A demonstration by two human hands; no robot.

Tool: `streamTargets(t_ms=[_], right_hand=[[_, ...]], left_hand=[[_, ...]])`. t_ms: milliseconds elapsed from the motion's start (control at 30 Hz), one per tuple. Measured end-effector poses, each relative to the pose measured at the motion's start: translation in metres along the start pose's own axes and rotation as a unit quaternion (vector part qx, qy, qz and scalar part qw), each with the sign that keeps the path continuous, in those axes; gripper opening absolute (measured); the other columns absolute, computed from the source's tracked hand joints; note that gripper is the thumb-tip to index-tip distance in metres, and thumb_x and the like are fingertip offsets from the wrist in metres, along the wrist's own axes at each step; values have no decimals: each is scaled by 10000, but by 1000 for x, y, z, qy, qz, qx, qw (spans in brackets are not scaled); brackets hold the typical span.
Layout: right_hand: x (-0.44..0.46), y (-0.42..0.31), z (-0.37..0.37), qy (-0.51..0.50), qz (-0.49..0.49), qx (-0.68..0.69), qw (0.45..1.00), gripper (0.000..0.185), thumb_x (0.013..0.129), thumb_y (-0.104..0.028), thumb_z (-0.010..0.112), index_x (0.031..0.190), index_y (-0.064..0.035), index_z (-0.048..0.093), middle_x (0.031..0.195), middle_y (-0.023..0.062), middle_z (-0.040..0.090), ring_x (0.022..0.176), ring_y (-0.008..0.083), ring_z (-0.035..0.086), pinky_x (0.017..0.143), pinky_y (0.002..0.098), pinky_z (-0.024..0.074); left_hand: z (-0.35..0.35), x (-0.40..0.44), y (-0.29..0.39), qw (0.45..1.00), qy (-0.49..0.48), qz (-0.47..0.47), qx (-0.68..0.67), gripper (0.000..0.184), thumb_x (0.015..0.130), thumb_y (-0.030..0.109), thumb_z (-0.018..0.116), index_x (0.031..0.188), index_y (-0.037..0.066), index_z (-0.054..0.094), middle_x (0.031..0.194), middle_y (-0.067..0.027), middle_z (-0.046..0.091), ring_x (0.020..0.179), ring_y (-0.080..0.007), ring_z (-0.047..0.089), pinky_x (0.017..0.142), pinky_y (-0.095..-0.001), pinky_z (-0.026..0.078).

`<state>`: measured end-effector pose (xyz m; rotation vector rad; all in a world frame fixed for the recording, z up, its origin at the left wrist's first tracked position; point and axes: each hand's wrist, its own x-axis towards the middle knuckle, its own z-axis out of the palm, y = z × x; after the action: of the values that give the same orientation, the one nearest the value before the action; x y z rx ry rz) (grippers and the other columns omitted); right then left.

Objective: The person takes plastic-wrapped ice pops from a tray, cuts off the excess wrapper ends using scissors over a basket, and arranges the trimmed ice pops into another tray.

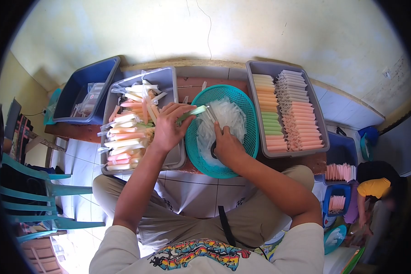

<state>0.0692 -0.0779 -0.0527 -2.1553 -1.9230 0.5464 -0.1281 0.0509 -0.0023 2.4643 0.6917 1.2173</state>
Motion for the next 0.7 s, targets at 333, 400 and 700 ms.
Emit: streamTargets(t_ms=[333, 400, 700], right_hand=[[-8, -11, -24, -14, 16, -17, 1000, 951, 869, -154, 835, 1679, 4, 363, 1355, 281, 525, 1096, 524, 716, 950, 545, 625], [-10, -8, -28, -17, 7, -15, 1000, 927, 872, -185, 854, 1663, -11, 402, 1358, 269, 526, 1096, 511, 720, 960, 541, 627], [-29, 1, -83, 125, -159, 170, 964, 642, 948, -178, 827, 1521, -19, 584, 1175, 205, 684, 977, 356, 754, 862, 465, 608]], left_hand=[[-2, 2, 5, 1000, 19, 15, 5, 361, 849, 54, 893, 1196, 87, 800, 1110, -96, 806, 1018, -312, 748, 918, -429, 537], [-3, 3, 9, 999, 32, 17, 0, 383, 845, 47, 896, 1214, 88, 799, 1115, -98, 810, 1026, -309, 756, 920, -417, 541], [4, 21, 48, 991, 15, -67, -118, 339, 886, 8, 888, 1206, 52, 787, 1122, -110, 818, 963, -204, 761, 910, -339, 582]])
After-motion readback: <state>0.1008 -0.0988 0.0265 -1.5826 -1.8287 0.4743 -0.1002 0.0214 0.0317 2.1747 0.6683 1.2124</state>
